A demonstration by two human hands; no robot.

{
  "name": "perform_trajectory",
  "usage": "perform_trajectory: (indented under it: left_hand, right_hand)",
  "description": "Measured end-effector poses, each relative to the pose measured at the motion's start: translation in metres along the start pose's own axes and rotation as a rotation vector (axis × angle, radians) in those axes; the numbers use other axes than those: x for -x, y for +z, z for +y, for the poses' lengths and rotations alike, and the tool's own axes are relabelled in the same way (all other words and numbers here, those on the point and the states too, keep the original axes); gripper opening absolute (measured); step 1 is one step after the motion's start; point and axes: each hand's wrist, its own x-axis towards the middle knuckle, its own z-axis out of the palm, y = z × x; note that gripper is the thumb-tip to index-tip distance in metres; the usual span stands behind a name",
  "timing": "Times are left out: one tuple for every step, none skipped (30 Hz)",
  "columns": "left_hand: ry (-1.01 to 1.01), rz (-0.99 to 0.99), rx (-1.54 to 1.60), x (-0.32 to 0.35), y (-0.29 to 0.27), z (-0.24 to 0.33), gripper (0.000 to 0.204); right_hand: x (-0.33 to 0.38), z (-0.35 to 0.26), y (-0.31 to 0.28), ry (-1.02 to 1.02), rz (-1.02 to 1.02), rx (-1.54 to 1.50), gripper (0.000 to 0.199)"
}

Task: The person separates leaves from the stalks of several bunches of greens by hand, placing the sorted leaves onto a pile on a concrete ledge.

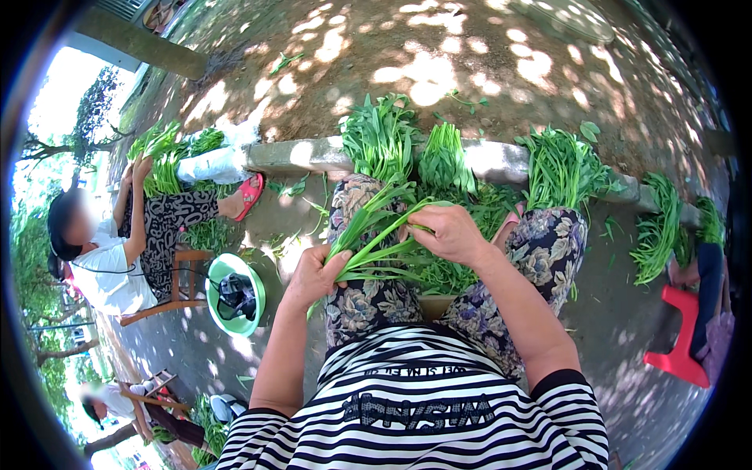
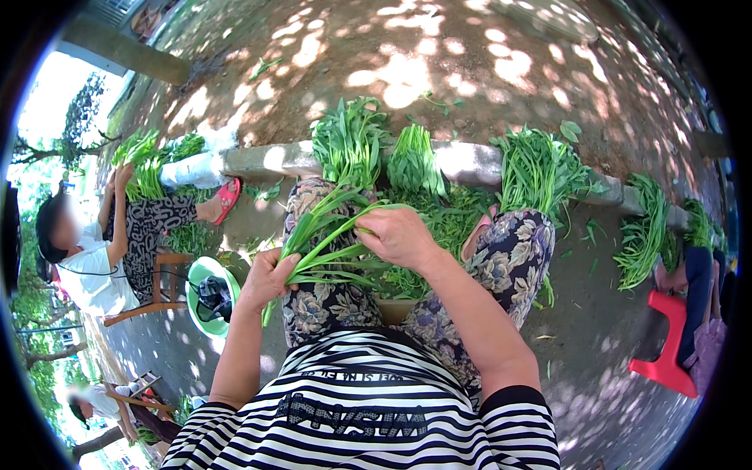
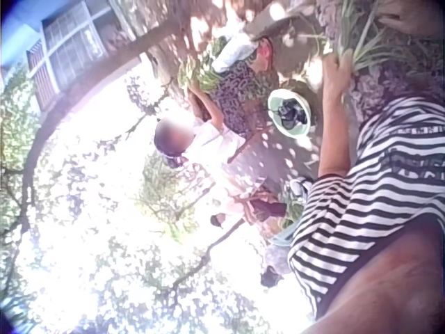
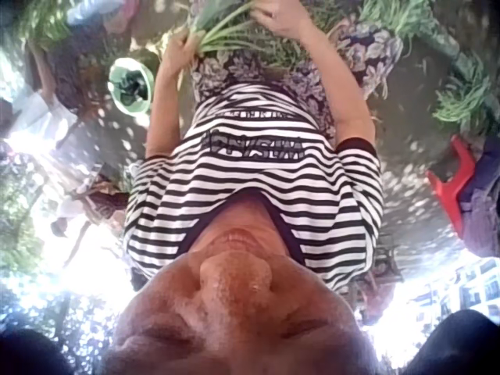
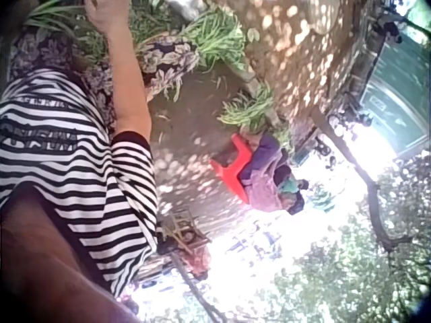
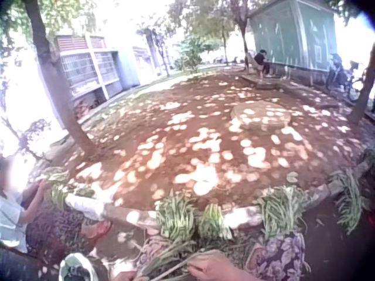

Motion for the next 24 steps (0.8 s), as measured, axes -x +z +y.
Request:
perform_trajectory:
  left_hand:
    - [0.001, 0.002, -0.005, 0.000, 0.000, 0.000, 0.024]
    - [0.003, 0.004, -0.010, 0.000, 0.001, 0.000, 0.024]
    - [0.000, 0.001, -0.014, 0.000, 0.000, 0.001, 0.024]
    - [-0.003, -0.001, -0.017, 0.001, 0.000, 0.002, 0.024]
    - [-0.006, -0.004, -0.021, 0.001, 0.000, 0.003, 0.025]
    - [-0.004, -0.008, -0.021, 0.001, 0.000, 0.003, 0.025]
    - [-0.003, -0.011, -0.022, 0.001, 0.000, 0.002, 0.025]
    - [-0.002, -0.015, -0.022, 0.001, 0.000, 0.002, 0.025]
    - [-0.005, -0.019, -0.036, 0.001, -0.001, 0.002, 0.025]
    - [-0.008, -0.023, -0.050, 0.001, -0.001, 0.003, 0.025]
    - [-0.011, -0.027, -0.064, 0.001, -0.002, 0.004, 0.025]
    - [-0.022, -0.018, -0.088, 0.004, -0.002, 0.008, 0.029]
    - [-0.027, -0.013, -0.104, 0.003, -0.002, 0.010, 0.029]
    - [-0.024, -0.013, -0.109, 0.002, -0.002, 0.007, 0.029]
    - [-0.021, -0.009, -0.114, 0.001, -0.002, 0.002, 0.029]
    - [-0.016, -0.012, -0.100, -0.001, -0.002, -0.003, 0.029]
    - [-0.003, -0.002, -0.108, -0.002, -0.003, -0.006, 0.029]
    - [-0.011, -0.007, -0.114, -0.002, -0.002, -0.004, 0.029]
    - [-0.018, -0.014, -0.121, -0.002, -0.002, -0.001, 0.029]
    - [-0.016, -0.010, -0.113, -0.001, -0.003, -0.001, 0.029]
    - [-0.014, -0.009, -0.105, -0.001, -0.002, -0.001, 0.029]
    - [-0.011, -0.008, -0.096, -0.001, -0.002, 0.000, 0.029]
    - [-0.013, -0.009, -0.099, 0.000, -0.001, 0.000, 0.029]
    - [-0.014, -0.008, -0.101, 0.000, -0.002, 0.000, 0.029]
  right_hand:
    - [0.000, -0.001, 0.001, 0.001, 0.007, 0.043, 0.016]
    - [-0.001, -0.001, 0.002, 0.002, -0.001, 0.071, 0.016]
    - [-0.001, -0.001, 0.003, 0.002, -0.009, 0.099, 0.016]
    - [-0.002, -0.001, 0.004, 0.002, -0.016, 0.126, 0.016]
    - [-0.004, -0.002, 0.004, -0.005, -0.011, 0.144, 0.016]
    - [-0.005, -0.003, 0.003, -0.012, -0.006, 0.161, 0.016]
    - [-0.007, -0.003, 0.003, -0.020, -0.002, 0.178, 0.016]
    - [-0.008, -0.003, 0.003, -0.034, 0.004, 0.193, 0.016]
    - [-0.010, -0.002, 0.004, -0.049, 0.012, 0.206, 0.015]
    - [-0.012, -0.002, 0.005, -0.064, 0.019, 0.219, 0.015]
    - [-0.012, -0.002, 0.004, -0.062, 0.023, 0.225, 0.015]
    - [-0.014, -0.003, 0.005, -0.065, 0.029, 0.226, 0.015]
    - [-0.016, -0.003, 0.005, -0.068, 0.034, 0.226, 0.014]
    - [-0.017, -0.003, 0.005, -0.062, 0.036, 0.232, 0.013]
    - [-0.018, -0.003, 0.004, -0.067, 0.046, 0.225, 0.013]
    - [-0.019, -0.002, 0.003, -0.073, 0.056, 0.218, 0.013]
    - [-0.021, -0.003, 0.003, -0.077, 0.066, 0.211, 0.013]
    - [-0.021, -0.005, -0.001, -0.073, 0.045, 0.229, 0.013]
    - [-0.020, -0.003, 0.000, -0.086, 0.022, 0.237, 0.013]
    - [-0.020, -0.001, 0.002, -0.098, 0.000, 0.245, 0.013]
    - [-0.019, 0.000, 0.003, -0.108, -0.023, 0.255, 0.014]
    - [-0.018, 0.001, 0.003, -0.115, -0.031, 0.262, 0.014]
    - [-0.017, 0.001, 0.003, -0.121, -0.038, 0.269, 0.015]
    - [-0.016, 0.000, 0.004, -0.128, -0.046, 0.274, 0.016]
